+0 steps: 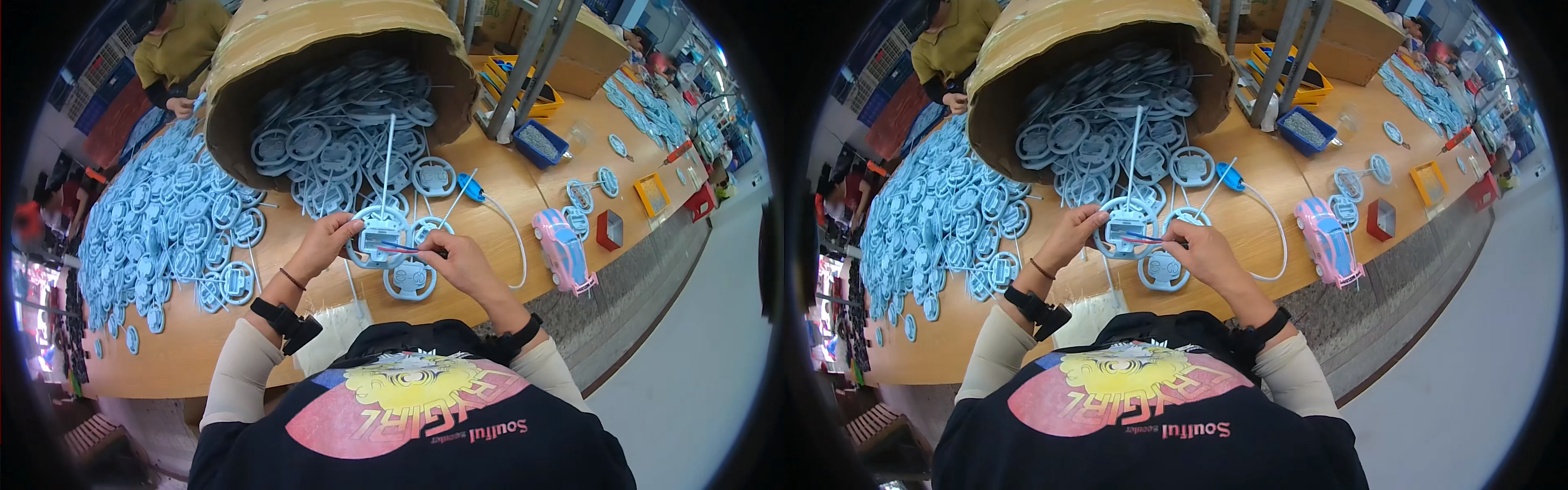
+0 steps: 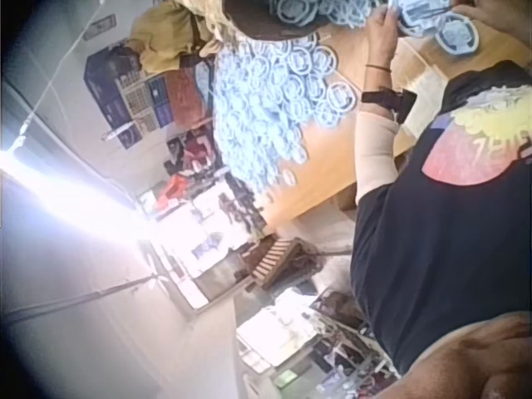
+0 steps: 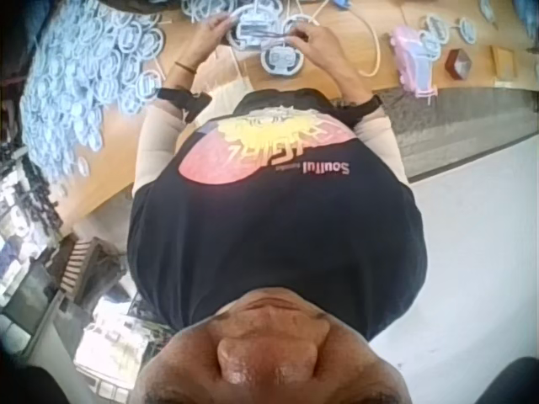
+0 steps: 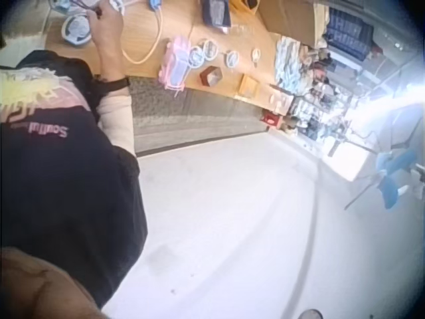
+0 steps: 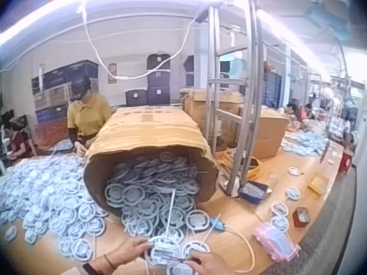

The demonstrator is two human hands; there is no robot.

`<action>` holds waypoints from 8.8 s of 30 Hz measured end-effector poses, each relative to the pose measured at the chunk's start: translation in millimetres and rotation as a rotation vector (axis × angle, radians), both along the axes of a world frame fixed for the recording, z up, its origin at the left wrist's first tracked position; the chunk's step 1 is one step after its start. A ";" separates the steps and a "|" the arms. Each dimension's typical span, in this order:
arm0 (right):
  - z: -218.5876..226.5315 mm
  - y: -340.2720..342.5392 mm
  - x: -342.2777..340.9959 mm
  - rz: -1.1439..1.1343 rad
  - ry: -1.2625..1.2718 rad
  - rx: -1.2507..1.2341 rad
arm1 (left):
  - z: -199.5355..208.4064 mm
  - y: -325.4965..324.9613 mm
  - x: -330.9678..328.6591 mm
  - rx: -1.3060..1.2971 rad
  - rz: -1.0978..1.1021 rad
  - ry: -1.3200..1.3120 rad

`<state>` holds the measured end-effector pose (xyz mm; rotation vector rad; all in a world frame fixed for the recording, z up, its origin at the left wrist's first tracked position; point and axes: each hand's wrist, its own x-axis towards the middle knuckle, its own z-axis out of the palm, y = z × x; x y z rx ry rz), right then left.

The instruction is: The person repeatedly picks up light blue plastic circular components and white plastic sticks from a table. They insert the sticks into the center of the components and use a red and blue tool to press or secure the connection. The assembled units are placed on the table, accumulating in a pile.

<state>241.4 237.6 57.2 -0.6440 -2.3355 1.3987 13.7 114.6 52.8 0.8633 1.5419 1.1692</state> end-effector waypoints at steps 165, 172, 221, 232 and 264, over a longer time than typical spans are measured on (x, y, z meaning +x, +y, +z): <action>-2.6 -20.9 -24.6 0.163 0.002 -0.128 | -30.3 -52.5 39.7 0.198 0.261 -0.756; -7.7 -21.0 -26.1 0.191 0.086 -0.207 | -26.5 -49.2 40.1 0.225 0.256 -0.898; 3.9 4.6 -5.1 -0.086 0.038 -0.226 | -32.6 -57.6 8.1 0.105 0.380 0.033; 17.7 -31.2 -14.3 0.134 -0.064 0.226 | -12.4 -54.9 25.0 0.061 0.314 -0.236; 8.9 -34.4 -12.0 0.127 0.101 0.103 | -20.7 -48.6 42.7 0.252 0.161 -0.901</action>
